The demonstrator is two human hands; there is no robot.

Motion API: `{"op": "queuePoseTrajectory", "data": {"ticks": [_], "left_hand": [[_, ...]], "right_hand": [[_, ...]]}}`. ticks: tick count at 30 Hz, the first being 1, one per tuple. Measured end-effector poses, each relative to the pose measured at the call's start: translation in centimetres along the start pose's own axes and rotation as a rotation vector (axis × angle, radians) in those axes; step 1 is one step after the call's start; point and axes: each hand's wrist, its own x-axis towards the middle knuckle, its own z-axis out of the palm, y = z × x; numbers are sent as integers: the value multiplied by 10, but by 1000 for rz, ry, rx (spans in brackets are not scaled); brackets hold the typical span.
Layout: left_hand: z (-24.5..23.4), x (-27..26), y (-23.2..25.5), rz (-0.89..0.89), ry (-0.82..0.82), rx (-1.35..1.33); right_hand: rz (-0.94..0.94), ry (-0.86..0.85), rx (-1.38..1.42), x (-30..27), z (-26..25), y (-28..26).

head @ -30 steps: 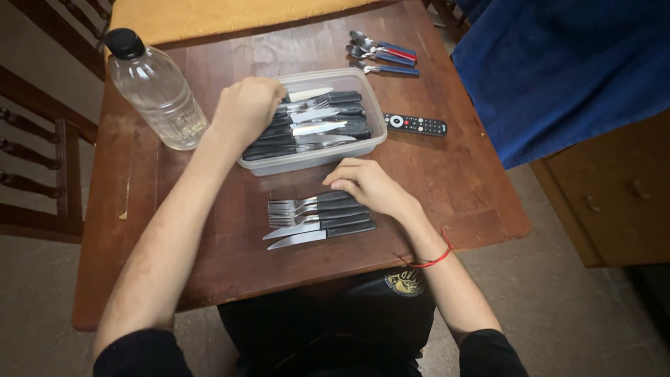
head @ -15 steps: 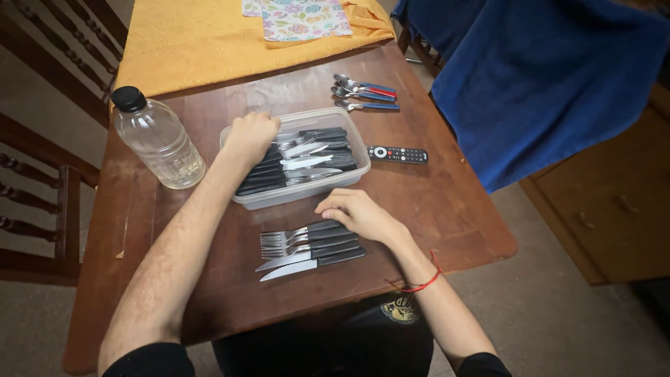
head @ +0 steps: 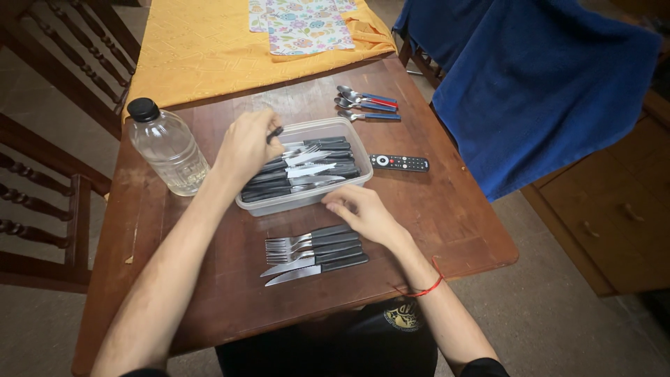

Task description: Organize and arrange knives and forks from a plastic container into neat rows on a wooden table.

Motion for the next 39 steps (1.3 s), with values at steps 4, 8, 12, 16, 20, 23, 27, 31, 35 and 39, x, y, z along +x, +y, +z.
{"op": "queuePoseTrajectory", "data": {"ticks": [4,8,12,16,20,23,27,31,35,39], "left_hand": [[-23,-22,54,-132,56,-341],[-28,-52,95,-120,13,-836],[-39,-72,108,-190,-90,-997],[-63,-72,86,-105,-79,-914],[-57,-74,31,-161,119,-851],[-56,-76,19,-198,162,-827],[-54,-79,18,-225,112,-735],[-47,-77,12,-195,113,-640],[-37,-68,4,-67,141,-458],[-20,-53,-5,16,67,-199]], "right_hand": [[18,159,-40,5,1,-1],[-79,349,0,9,-7,-35],[-58,309,-17,6,-11,-50],[-33,190,-25,-3,-23,-52],[7,-119,-56,1,-16,-35],[25,-236,-81,7,-3,-26],[-9,-327,-70,11,13,-9],[-13,-361,-114,10,22,15],[-17,-366,-93,11,22,16],[-26,-331,-103,10,18,13]]}}
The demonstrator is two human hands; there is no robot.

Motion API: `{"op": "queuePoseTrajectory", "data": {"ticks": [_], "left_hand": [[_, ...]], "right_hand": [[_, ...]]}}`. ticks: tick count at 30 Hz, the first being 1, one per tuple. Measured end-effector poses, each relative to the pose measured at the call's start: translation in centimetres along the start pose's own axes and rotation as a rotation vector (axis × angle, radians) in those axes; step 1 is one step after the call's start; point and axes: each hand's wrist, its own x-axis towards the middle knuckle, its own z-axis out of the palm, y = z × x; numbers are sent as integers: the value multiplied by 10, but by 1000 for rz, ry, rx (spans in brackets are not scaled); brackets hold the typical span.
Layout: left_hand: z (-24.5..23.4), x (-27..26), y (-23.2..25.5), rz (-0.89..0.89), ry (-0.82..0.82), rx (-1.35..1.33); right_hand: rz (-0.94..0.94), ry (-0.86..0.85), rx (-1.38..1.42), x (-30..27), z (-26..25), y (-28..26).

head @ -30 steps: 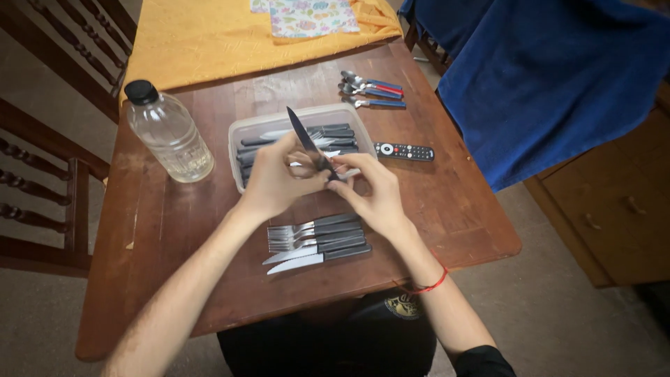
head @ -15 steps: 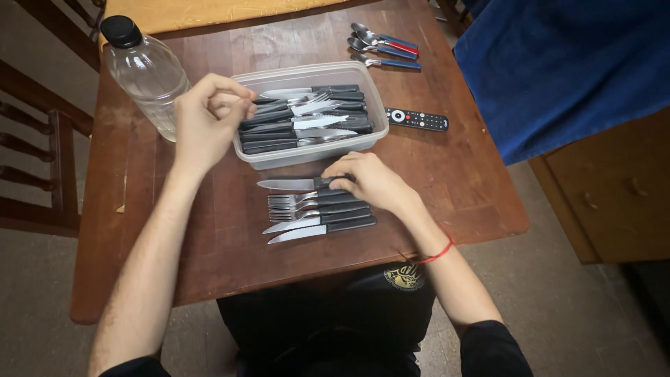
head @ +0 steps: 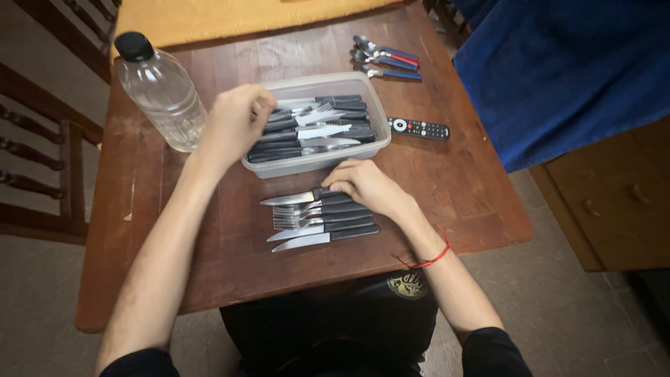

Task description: Organize and arrange knives and forks from a plastic container into neat rows on a wooden table.

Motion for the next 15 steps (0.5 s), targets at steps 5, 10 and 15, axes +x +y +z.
{"op": "queuePoseTrajectory", "data": {"ticks": [5,10,15], "left_hand": [[31,24,-13,-39,-229,340],[43,36,-5,-71,-439,494],[64,24,-25,8,-435,581]], "right_hand": [[5,71,8,-1,1,6],[28,107,20,-4,-3,5],[52,119,23,-8,-7,-2]]}}
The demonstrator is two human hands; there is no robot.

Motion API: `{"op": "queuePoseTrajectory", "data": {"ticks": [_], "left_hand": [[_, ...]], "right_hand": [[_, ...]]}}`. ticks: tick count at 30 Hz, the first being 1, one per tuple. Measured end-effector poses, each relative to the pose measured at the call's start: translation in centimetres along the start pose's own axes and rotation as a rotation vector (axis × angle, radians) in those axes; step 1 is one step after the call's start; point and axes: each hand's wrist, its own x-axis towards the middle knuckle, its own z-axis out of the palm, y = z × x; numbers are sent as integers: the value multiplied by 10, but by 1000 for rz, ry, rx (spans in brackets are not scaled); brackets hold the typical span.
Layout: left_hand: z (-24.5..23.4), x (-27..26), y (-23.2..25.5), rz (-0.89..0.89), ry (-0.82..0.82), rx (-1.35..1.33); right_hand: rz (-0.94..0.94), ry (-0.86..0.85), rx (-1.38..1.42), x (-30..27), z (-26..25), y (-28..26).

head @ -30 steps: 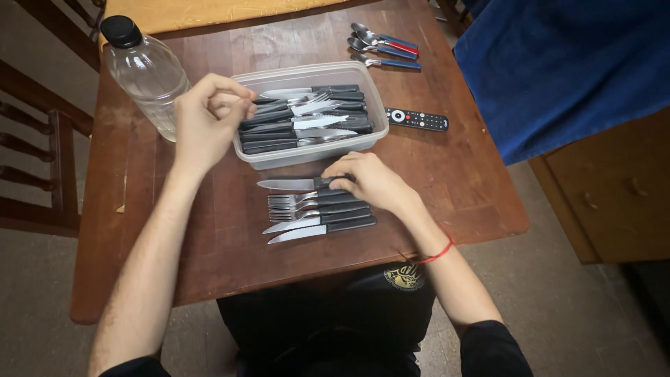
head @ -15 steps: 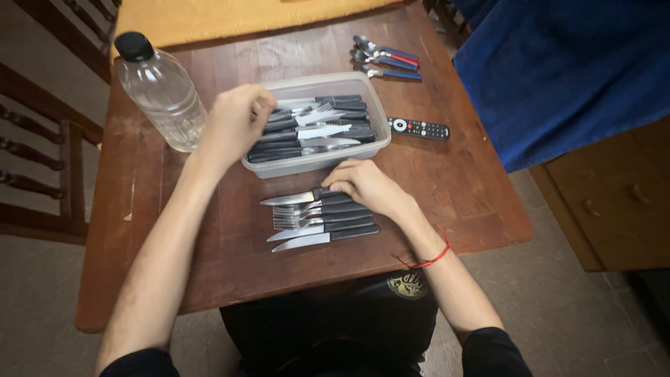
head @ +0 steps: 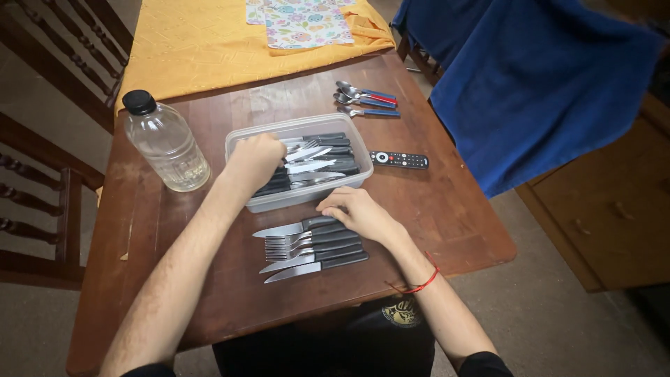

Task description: Organize and arrange knives and forks from a plastic container into neat rows on a wooden table.

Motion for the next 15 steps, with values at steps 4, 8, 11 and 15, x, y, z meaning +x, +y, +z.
{"op": "queuePoseTrajectory", "data": {"ticks": [4,8,11,15], "left_hand": [[4,2,2,19,9,4],[-3,2,2,19,52,8],[-23,-3,3,8,84,-78],[-110,-36,35,8,329,-509]], "right_hand": [[6,9,8,0,-2,-4],[10,41,21,-1,-5,-8],[-2,87,34,-2,-7,-12],[-29,228,42,-1,-11,-23]]}}
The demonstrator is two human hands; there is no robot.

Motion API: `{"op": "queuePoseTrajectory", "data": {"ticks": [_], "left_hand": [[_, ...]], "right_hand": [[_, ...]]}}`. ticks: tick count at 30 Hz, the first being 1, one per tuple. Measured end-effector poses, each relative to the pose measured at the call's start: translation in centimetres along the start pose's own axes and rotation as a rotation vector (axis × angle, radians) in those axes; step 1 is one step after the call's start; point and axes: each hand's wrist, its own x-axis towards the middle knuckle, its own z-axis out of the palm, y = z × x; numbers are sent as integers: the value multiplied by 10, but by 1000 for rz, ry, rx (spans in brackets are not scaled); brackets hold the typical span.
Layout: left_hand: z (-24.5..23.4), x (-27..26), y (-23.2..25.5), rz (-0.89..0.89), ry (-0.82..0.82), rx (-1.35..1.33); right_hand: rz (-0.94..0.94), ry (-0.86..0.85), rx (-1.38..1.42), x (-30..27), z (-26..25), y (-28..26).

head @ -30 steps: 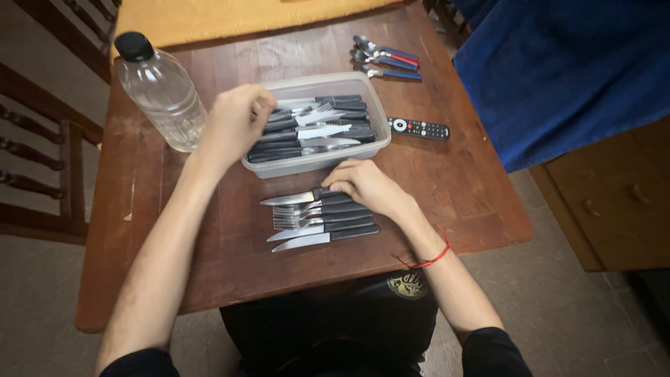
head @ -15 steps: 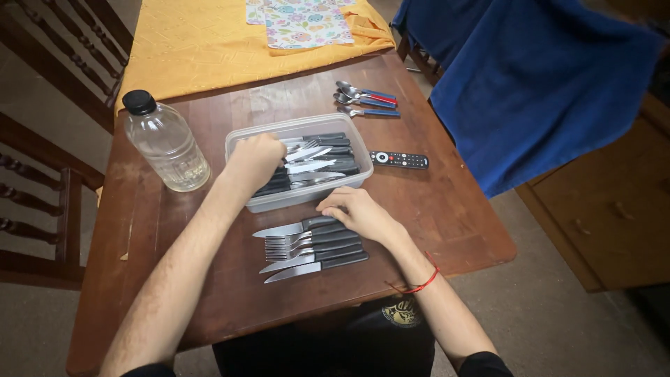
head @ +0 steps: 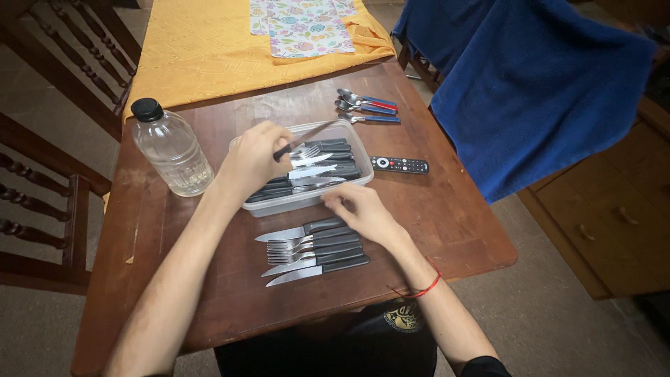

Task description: Organize and arrange knives and forks from a plastic container into neat rows on a wooden table.

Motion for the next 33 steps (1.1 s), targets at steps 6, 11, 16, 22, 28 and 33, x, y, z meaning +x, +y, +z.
{"op": "queuePoseTrajectory", "data": {"ticks": [6,11,16,22,28,33], "left_hand": [[19,-17,20,37,64,-700],[30,-37,42,-111,-32,-987],[14,-38,33,-68,-32,-826],[11,-44,-39,-26,204,-531],[18,-53,-49,-69,241,-451],[11,-48,-43,-1,190,-369]], "right_hand": [[-35,302,22,3,0,-2],[-86,320,109,2,-6,-23],[-97,274,2,-1,-23,-34],[37,-48,-71,-11,-39,-35],[3,-254,-132,-9,-15,-25],[-38,-398,-255,-8,8,0]]}}
